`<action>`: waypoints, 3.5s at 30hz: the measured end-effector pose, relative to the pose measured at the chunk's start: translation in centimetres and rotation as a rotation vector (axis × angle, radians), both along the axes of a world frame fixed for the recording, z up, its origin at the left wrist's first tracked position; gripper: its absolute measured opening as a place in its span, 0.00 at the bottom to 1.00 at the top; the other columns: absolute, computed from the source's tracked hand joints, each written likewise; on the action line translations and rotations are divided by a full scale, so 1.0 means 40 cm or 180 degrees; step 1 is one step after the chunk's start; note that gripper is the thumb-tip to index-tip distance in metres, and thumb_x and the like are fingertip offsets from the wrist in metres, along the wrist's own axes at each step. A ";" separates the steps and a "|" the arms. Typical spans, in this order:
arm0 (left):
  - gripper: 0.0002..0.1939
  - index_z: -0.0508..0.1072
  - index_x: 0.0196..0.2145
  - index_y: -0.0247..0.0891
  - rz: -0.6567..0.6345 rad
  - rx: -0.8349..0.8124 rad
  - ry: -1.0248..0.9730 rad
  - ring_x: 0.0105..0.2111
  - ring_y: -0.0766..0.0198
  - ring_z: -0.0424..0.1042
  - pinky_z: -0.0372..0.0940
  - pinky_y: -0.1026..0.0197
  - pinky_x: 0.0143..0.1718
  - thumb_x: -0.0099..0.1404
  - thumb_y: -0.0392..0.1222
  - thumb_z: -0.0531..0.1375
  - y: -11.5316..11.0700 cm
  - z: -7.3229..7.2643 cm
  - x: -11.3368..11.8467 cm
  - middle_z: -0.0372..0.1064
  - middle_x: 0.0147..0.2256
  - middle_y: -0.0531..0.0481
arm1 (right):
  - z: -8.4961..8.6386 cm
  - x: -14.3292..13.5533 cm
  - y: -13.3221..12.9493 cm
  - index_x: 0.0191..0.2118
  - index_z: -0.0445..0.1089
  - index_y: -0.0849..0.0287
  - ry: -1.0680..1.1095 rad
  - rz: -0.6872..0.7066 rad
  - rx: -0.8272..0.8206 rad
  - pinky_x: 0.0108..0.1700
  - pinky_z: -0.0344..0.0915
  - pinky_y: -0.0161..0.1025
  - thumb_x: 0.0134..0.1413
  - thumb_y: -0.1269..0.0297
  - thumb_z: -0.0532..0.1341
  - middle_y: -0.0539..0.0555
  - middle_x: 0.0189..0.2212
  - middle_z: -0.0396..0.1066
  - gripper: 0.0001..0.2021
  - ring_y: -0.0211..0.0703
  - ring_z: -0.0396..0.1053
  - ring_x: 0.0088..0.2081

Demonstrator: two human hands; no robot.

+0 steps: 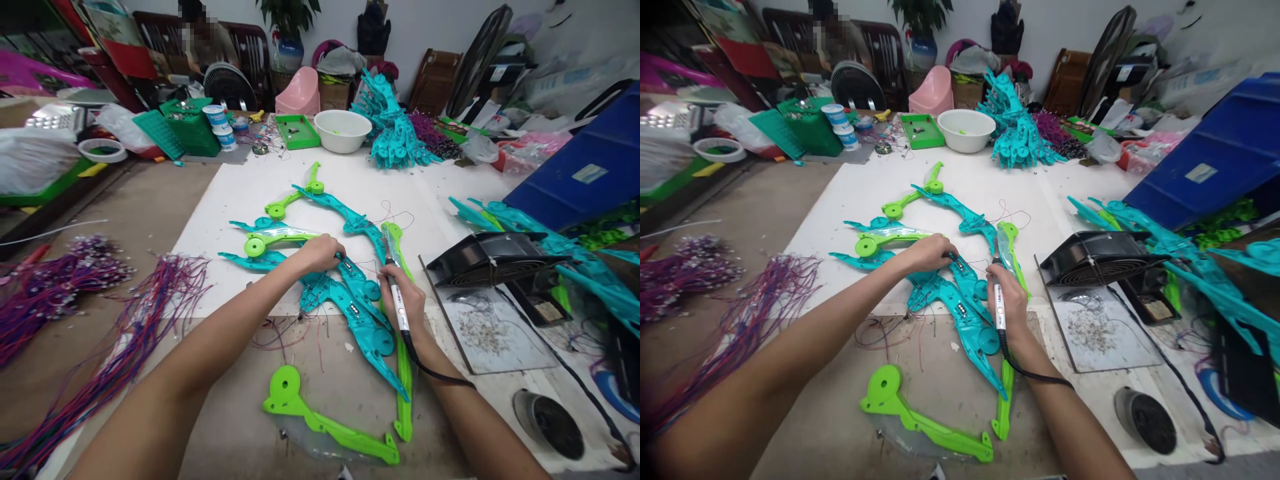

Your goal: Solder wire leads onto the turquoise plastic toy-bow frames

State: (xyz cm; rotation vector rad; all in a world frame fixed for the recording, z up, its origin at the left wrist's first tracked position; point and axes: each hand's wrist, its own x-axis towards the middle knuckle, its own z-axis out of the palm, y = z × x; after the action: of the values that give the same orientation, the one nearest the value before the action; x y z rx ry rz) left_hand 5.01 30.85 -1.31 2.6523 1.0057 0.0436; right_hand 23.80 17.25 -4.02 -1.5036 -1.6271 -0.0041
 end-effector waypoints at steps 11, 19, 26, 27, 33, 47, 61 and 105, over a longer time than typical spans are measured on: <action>0.10 0.76 0.37 0.36 -0.0347 -0.0048 0.0144 0.43 0.57 0.70 0.62 0.62 0.40 0.58 0.34 0.57 0.021 0.030 0.024 0.72 0.39 0.44 | -0.011 0.000 0.001 0.43 0.68 0.56 0.0775 -0.0342 -0.0265 0.35 0.70 0.38 0.57 0.58 0.59 0.51 0.32 0.75 0.10 0.41 0.74 0.30; 0.16 0.75 0.44 0.32 0.0017 -0.0826 -0.0644 0.29 0.66 0.68 0.59 0.67 0.31 0.58 0.34 0.56 0.033 0.014 0.012 0.73 0.32 0.49 | -0.013 0.000 -0.002 0.42 0.68 0.55 0.0751 -0.0336 -0.0179 0.35 0.70 0.38 0.56 0.60 0.60 0.50 0.32 0.75 0.09 0.41 0.74 0.30; 0.15 0.78 0.39 0.34 -0.0252 -0.0723 -0.0172 0.33 0.62 0.70 0.59 0.65 0.33 0.54 0.33 0.58 0.036 0.022 0.020 0.75 0.35 0.47 | -0.011 0.004 -0.003 0.44 0.67 0.55 0.1161 -0.0289 -0.0104 0.35 0.71 0.38 0.56 0.60 0.60 0.52 0.36 0.75 0.10 0.40 0.74 0.30; 0.15 0.77 0.40 0.34 -0.0281 -0.0751 -0.0167 0.33 0.63 0.70 0.59 0.65 0.32 0.54 0.33 0.59 0.035 0.024 0.019 0.75 0.35 0.47 | -0.011 0.004 -0.003 0.44 0.66 0.56 0.1235 -0.0270 -0.0134 0.35 0.71 0.38 0.56 0.60 0.60 0.52 0.35 0.75 0.11 0.40 0.74 0.29; 0.20 0.75 0.45 0.35 -0.0271 -0.0626 -0.0166 0.31 0.63 0.69 0.57 0.65 0.30 0.52 0.34 0.59 0.021 0.036 0.014 0.74 0.33 0.49 | -0.018 -0.003 -0.005 0.44 0.67 0.56 0.1262 -0.0183 -0.0292 0.36 0.71 0.39 0.57 0.59 0.60 0.52 0.34 0.75 0.11 0.41 0.75 0.31; 0.13 0.79 0.33 0.31 0.0012 -0.1337 -0.1024 0.27 0.67 0.66 0.57 0.67 0.29 0.60 0.42 0.59 -0.010 0.050 0.055 0.72 0.25 0.51 | 0.045 0.013 -0.150 0.43 0.74 0.55 0.0532 0.0170 0.0359 0.42 0.73 0.41 0.58 0.67 0.60 0.53 0.36 0.77 0.09 0.43 0.75 0.36; 0.11 0.80 0.31 0.35 0.0040 -0.0882 -0.0980 0.29 0.65 0.69 0.60 0.65 0.33 0.57 0.43 0.60 -0.011 0.029 0.037 0.74 0.27 0.50 | 0.088 -0.014 -0.230 0.42 0.75 0.56 0.0726 0.0630 0.0203 0.36 0.72 0.41 0.55 0.74 0.59 0.53 0.33 0.77 0.11 0.43 0.75 0.34; 0.13 0.78 0.32 0.37 0.1395 -0.0802 -0.1443 0.35 0.57 0.74 0.64 0.60 0.37 0.60 0.45 0.55 -0.128 0.001 -0.002 0.77 0.33 0.48 | 0.146 0.192 -0.369 0.35 0.77 0.54 0.0722 -0.1161 0.0175 0.41 0.71 0.44 0.55 0.58 0.61 0.53 0.32 0.77 0.09 0.48 0.75 0.35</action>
State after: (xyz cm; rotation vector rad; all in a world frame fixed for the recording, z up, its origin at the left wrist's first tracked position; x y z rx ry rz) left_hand 4.93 25.73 -1.25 2.0222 1.2990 0.5464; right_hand 31.48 2.47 1.83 -1.6735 -1.1514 -0.0765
